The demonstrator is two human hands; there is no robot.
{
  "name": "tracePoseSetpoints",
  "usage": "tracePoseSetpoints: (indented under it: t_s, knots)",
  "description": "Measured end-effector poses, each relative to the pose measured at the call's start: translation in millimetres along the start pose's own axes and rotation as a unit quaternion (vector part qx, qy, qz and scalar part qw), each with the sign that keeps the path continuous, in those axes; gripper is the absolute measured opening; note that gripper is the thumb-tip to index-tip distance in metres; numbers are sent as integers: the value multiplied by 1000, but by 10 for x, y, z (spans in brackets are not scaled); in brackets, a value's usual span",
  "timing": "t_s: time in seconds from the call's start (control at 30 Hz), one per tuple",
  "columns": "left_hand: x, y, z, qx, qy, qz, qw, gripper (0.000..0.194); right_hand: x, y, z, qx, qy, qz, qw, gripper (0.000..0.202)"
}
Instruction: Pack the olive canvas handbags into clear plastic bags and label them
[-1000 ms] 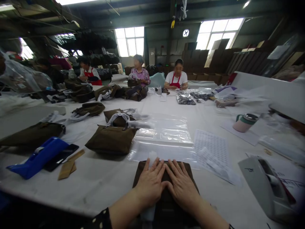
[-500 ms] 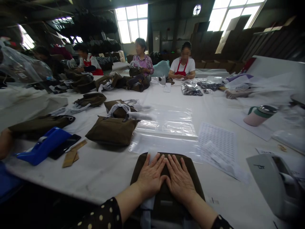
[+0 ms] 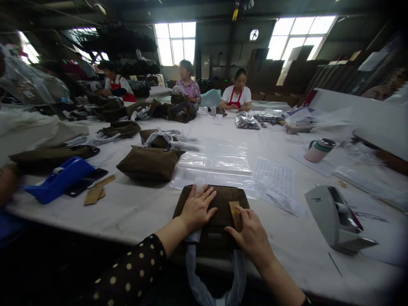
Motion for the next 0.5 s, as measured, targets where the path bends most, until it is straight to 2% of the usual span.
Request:
tracePoseSetpoints:
  t_s: [0.07, 0.13, 0.23, 0.27, 0.3, 0.37, 0.43, 0.5]
  knots:
    - [-27, 32, 25, 5, 12, -9, 1000, 49, -3, -10, 29, 17, -9, -22, 1000, 39]
    - [-70, 57, 59, 4, 41, -23, 999, 45, -68, 27, 47, 58, -7, -72, 996, 32]
    - [-170, 70, 134, -36, 125, -48, 990, 36, -170, 134, 60, 147, 45, -217, 964, 48]
    - [-201, 70, 161, -56, 145, -49, 987, 34, -170, 154, 47, 154, 61, -262, 951, 54]
    - [-222, 70, 187, -72, 153, -44, 985, 32, -151, 159, 21, 145, 73, -290, 943, 55]
    - [-232, 77, 225, -84, 143, -22, 986, 30, -57, 140, -62, 101, 72, -295, 947, 42]
    - [-206, 94, 253, -78, 122, -1, 989, 29, 58, 121, -149, 59, 83, -229, 968, 28]
    - [-156, 117, 287, -77, 111, 4, 991, 31, 161, 116, -197, 19, 97, -126, 987, 27]
Point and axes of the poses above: each hand's wrist, its own z-axis away from the middle knuckle, its own x-axis out of the palm, y = z × x, the point moved 3 cm from there along -z, towards the middle knuckle, and after that the axes turned 3 degrees about y, right-handed, at the moved point
